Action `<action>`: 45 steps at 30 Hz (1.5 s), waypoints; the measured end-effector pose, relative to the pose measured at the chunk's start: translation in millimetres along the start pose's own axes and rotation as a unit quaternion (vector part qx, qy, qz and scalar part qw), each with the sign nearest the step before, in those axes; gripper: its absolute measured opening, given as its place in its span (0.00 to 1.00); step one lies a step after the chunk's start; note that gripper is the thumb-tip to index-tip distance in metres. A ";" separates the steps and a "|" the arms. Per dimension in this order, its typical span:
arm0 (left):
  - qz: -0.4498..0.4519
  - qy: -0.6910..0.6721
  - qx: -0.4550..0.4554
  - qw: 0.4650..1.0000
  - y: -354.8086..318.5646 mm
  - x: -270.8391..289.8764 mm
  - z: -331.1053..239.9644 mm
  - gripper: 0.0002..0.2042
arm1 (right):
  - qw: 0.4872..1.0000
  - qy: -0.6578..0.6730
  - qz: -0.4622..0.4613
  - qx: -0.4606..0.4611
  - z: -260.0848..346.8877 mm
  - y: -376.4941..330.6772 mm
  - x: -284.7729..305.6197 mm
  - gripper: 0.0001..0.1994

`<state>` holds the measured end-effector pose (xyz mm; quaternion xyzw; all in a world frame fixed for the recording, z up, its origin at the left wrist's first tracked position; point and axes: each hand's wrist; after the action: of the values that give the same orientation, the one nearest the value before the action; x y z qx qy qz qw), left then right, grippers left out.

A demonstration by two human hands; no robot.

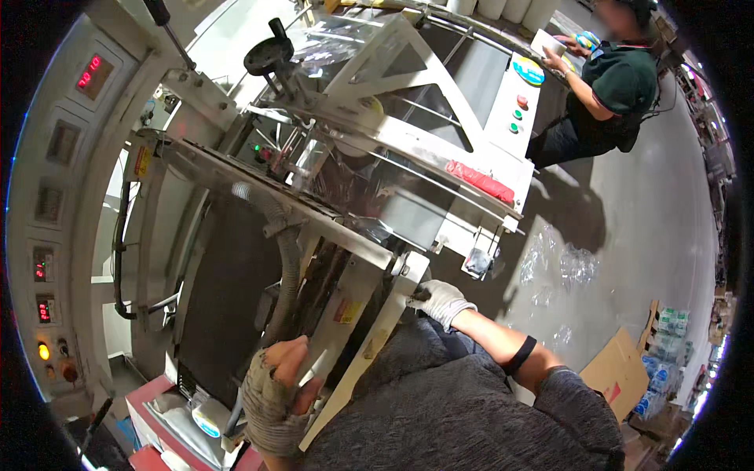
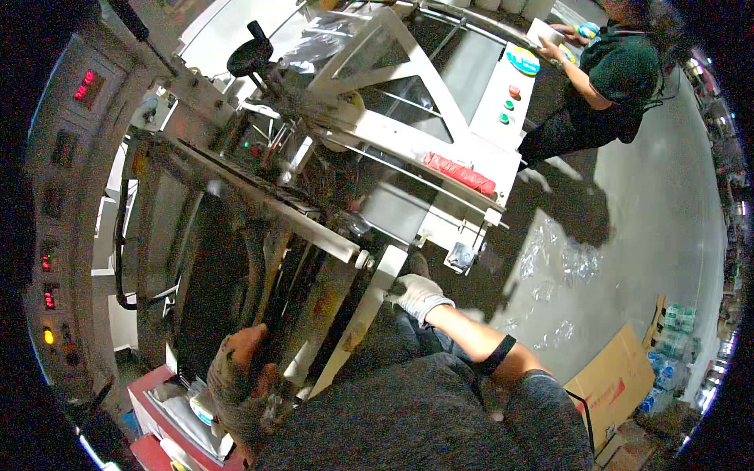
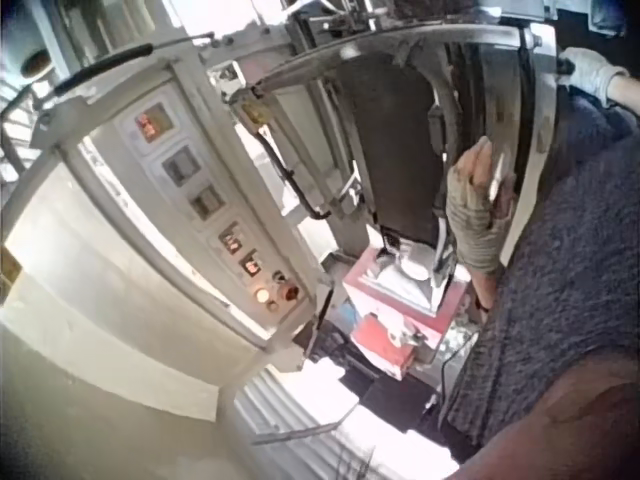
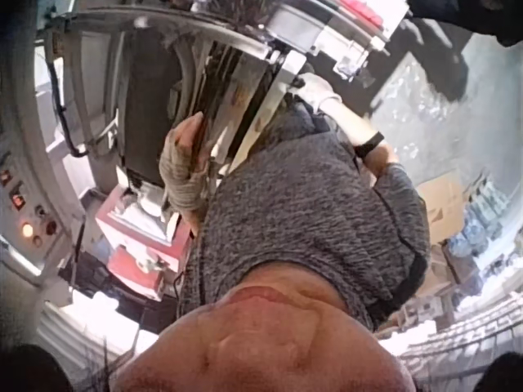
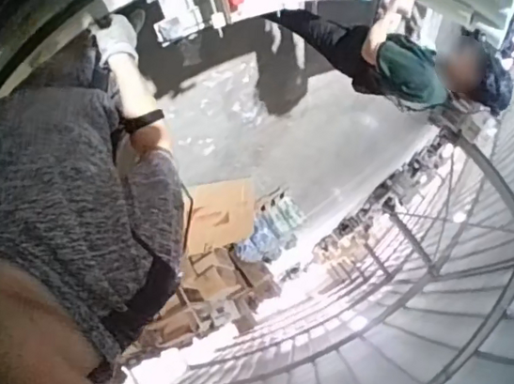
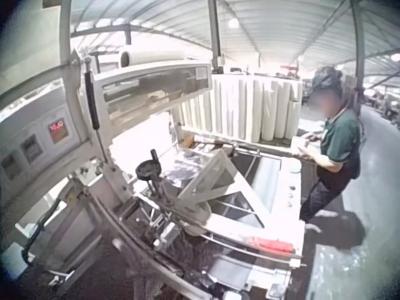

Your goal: Operating a shrink-wrap machine to package plastic containers.

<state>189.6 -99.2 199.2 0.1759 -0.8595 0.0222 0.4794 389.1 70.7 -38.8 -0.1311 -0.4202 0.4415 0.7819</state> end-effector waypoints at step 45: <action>0.261 0.159 -0.014 0.952 120.0 -114.3 252.7 0.52 | 0.969 0.142 -0.192 0.068 29.0 156.0 73.6 0.19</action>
<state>-0.8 -6.9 -16.5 -0.0675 -0.7879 0.1622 0.5901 295.1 214.7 -71.1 -0.0556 -0.2913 0.2873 0.9108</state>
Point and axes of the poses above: each hand's wrist, its own y-axis towards the middle knuckle, its own x-axis out of the back of the hand, z = x × y, and after that the axes turned 4 degrees about y, right-handed
